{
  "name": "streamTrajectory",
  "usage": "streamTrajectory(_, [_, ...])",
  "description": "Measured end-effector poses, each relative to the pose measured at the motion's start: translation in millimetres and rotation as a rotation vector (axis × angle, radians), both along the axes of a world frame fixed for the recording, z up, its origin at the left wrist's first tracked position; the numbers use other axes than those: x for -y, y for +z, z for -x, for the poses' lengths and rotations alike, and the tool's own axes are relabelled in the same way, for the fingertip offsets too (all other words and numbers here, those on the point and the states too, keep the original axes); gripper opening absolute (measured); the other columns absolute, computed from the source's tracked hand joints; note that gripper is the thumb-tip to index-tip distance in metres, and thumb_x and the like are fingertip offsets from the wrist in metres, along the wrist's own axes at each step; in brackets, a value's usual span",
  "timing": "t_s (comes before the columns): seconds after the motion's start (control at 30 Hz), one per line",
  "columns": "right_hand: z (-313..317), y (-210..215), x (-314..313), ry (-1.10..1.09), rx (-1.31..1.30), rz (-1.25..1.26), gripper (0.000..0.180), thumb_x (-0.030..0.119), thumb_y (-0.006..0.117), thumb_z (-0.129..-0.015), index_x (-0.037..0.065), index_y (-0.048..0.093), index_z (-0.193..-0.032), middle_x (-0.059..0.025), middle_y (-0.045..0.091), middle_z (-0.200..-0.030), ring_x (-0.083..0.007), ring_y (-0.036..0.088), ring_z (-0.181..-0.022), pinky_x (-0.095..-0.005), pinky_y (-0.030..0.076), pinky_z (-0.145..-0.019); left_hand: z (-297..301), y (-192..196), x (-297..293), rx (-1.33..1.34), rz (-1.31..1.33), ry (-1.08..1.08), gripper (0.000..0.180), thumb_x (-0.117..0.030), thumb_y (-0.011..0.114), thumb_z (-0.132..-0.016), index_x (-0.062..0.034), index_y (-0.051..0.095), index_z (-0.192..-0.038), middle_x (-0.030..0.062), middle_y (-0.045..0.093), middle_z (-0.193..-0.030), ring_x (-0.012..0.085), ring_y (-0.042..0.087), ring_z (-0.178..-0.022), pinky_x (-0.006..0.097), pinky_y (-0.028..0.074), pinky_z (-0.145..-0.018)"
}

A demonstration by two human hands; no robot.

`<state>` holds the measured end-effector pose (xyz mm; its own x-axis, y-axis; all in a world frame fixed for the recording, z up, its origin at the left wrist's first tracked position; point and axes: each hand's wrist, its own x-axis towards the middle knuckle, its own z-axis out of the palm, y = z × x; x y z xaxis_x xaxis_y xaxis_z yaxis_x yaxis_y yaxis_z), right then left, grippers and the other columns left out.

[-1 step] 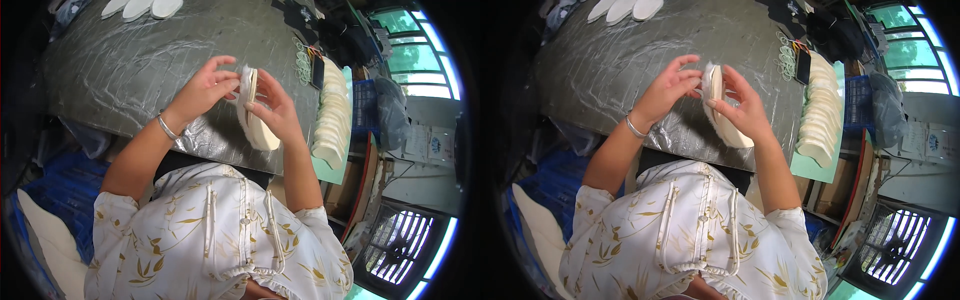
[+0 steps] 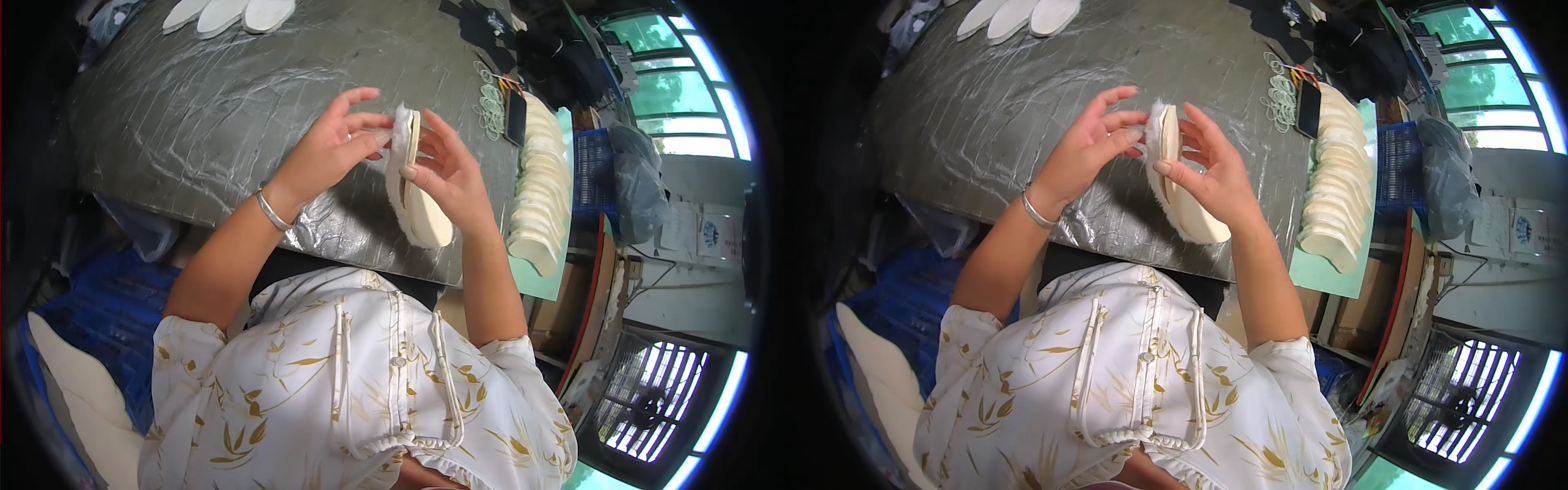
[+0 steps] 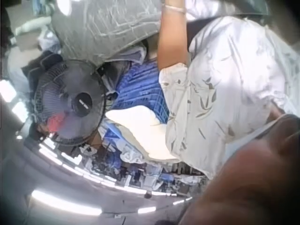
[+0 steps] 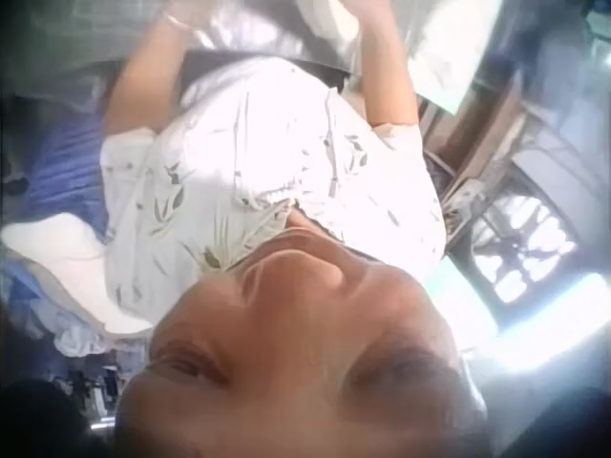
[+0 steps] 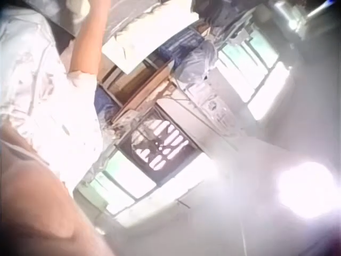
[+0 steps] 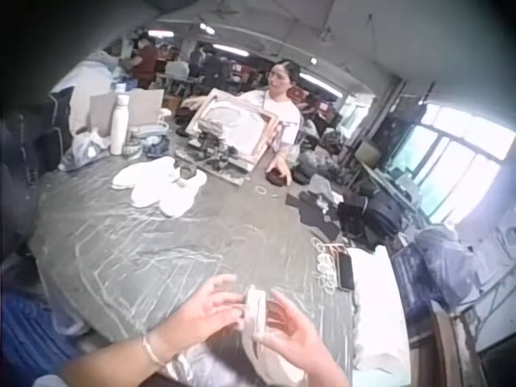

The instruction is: Checking and stacking shoe insoles at a workbench.

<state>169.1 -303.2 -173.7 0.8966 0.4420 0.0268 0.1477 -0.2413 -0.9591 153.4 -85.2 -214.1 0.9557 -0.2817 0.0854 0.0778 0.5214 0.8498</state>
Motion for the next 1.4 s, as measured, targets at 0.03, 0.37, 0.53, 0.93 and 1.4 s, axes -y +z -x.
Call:
streamTrajectory(0.03, [-0.8, 5.0, -0.4, -0.006, 0.009, 0.004, 0.085, 0.018, 0.082, -0.083, -0.002, 0.034, -0.150, -0.0219, 0.055, -0.138, -0.0282, 0.056, -0.126, -0.0405, 0.046, -0.105, 0.4, -3.3, 2.0, 0.076, -0.052, 0.051, 0.057, -0.012, 0.064, -0.096, -0.0049, 0.037, -0.145, 0.0135, 0.054, -0.133, 0.0197, 0.057, -0.116, 0.034, 0.050, -0.097])
streamTrajectory(0.37, [0.2, 16.5, 3.4, -0.146, -0.245, -0.424, 0.073, 0.022, 0.073, -0.092, 0.002, 0.035, -0.151, -0.0143, 0.054, -0.140, -0.0201, 0.057, -0.122, -0.0342, 0.050, -0.098, 8.8, 4.6, 43.5, 0.170, -0.018, -0.144, 0.096, -0.028, 0.075, -0.091, 0.0015, 0.012, -0.157, 0.0146, 0.036, -0.153, 0.0205, 0.040, -0.138, 0.035, 0.036, -0.112])
streamTrajectory(0.53, [2.1, 14.1, 5.3, -0.139, -0.206, -0.401, 0.061, 0.027, 0.071, -0.094, 0.004, 0.047, -0.145, -0.0095, 0.055, -0.139, -0.0173, 0.057, -0.121, -0.0326, 0.051, -0.097, 10.8, 9.9, 47.1, 0.226, -0.061, -0.041, 0.086, -0.023, 0.063, -0.099, -0.0014, 0.005, -0.159, 0.0136, 0.036, -0.153, 0.0203, 0.042, -0.137, 0.033, 0.036, -0.112])
streamTrajectory(0.93, [7.8, 26.1, 9.0, -0.172, -0.239, -0.396, 0.035, 0.026, 0.057, -0.103, 0.000, 0.064, -0.126, -0.0040, 0.067, -0.111, -0.0073, 0.061, -0.095, -0.0233, 0.050, -0.081, 7.4, 15.4, 52.2, 0.137, 0.016, -0.001, 0.074, -0.007, 0.053, -0.101, -0.0103, 0.008, -0.160, 0.0125, 0.038, -0.153, 0.0190, 0.043, -0.134, 0.033, 0.036, -0.112])
streamTrajectory(1.4, [42.9, 24.0, 5.4, -0.479, 0.367, -0.188, 0.031, 0.017, 0.075, -0.087, 0.002, 0.067, -0.114, -0.0093, 0.071, -0.089, -0.0163, 0.069, -0.078, -0.0285, 0.056, -0.066, 13.1, 19.9, 71.5, 0.053, 0.185, 0.179, 0.078, 0.004, 0.058, -0.092, -0.0107, 0.016, -0.156, 0.0105, 0.042, -0.144, 0.0219, 0.043, -0.133, 0.039, 0.035, -0.114])
